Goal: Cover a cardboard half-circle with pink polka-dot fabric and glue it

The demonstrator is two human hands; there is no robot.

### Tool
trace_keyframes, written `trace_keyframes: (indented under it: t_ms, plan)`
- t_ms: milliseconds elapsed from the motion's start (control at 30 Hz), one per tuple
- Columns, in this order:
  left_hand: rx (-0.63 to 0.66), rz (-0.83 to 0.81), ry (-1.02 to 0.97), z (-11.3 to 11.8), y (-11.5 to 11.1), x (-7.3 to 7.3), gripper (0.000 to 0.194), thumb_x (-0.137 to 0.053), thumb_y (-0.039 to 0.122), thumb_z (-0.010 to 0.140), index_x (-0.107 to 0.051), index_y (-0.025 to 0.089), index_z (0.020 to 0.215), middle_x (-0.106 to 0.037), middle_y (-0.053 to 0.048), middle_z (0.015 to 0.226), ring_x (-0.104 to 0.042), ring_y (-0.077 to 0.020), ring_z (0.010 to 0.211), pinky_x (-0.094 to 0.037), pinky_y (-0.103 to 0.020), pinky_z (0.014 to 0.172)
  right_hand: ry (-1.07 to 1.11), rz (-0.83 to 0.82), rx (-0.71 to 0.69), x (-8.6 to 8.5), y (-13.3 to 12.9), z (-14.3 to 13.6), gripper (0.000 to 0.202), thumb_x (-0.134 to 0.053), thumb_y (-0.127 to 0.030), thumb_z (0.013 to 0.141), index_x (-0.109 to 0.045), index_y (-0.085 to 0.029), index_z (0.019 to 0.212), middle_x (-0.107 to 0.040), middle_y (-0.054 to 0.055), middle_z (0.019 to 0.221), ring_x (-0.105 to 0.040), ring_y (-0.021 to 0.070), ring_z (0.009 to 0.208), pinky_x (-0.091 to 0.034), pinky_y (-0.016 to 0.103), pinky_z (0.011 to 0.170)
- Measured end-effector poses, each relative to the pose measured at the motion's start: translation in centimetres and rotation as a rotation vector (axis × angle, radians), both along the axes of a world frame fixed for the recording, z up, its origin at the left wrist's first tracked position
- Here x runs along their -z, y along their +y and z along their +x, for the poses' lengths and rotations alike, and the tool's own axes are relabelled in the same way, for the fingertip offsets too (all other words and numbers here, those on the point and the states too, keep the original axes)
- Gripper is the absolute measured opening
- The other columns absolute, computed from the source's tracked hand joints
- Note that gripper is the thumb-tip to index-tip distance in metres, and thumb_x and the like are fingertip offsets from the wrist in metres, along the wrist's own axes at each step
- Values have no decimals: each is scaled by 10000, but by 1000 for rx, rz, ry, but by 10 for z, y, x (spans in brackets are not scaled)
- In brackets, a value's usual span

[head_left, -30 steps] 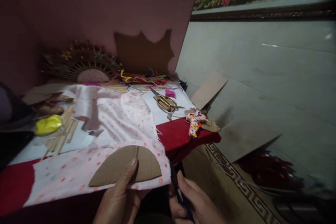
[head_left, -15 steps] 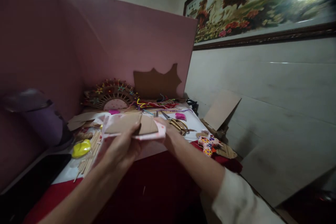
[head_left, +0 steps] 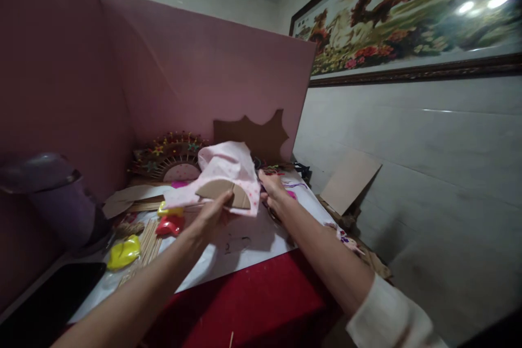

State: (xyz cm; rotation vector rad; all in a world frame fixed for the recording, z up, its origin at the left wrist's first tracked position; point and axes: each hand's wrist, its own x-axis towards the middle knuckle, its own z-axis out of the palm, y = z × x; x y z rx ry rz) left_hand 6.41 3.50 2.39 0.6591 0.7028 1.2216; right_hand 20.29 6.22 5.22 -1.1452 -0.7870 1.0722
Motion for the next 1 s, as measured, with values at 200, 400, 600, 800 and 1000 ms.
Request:
trace_keyframes:
  t_ms: [200, 400, 600, 800, 1000]
  plan:
    - [60, -154, 1, 11, -11, 52, 100, -572, 106, 802, -610, 93, 894, -695, -99, 709, -676, -220, 603, -575, -368, 594, 58, -129, 88, 60, -39, 29, 206, -539, -326, 890, -562, -137, 970, -581, 11, 819, -552, 95, 623, -470, 230, 543]
    - [10, -203, -43, 8, -13, 50, 118, -569, 86, 806, -608, 105, 916, -695, -96, 743, -678, -222, 638, -582, -387, 597, 165, 60, 56, 61, -61, 12, 395, -561, -559, 778, -439, -187, 720, -418, -66, 596, -331, 38, 436, -219, 155, 388]
    - [-64, -268, -111, 3, -12, 48, 176, -572, 46, 802, -591, 105, 967, -688, -89, 772, -679, -200, 631, -597, -351, 565, 339, 86, -145, 55, -91, -1, 322, -709, -374, 657, -487, -176, 782, -468, -48, 656, -393, 52, 507, -267, 163, 447]
    - [-68, -291, -147, 1, -11, 47, 156, -562, 26, 806, -609, 104, 933, -689, -82, 782, -674, -176, 612, -610, -325, 572, 439, -121, -183, 61, -128, 2, 373, -738, -358, 667, -527, -163, 904, -471, -48, 697, -357, 32, 486, -219, 151, 404]
    - [-108, -216, -120, 2, -14, 47, 136, -572, 35, 803, -635, 99, 904, -707, -87, 809, -678, -182, 649, -611, -333, 595, 581, -302, -325, 69, -152, -2, 458, -768, -379, 636, -540, -142, 955, -489, -36, 690, -393, 41, 496, -207, 156, 377]
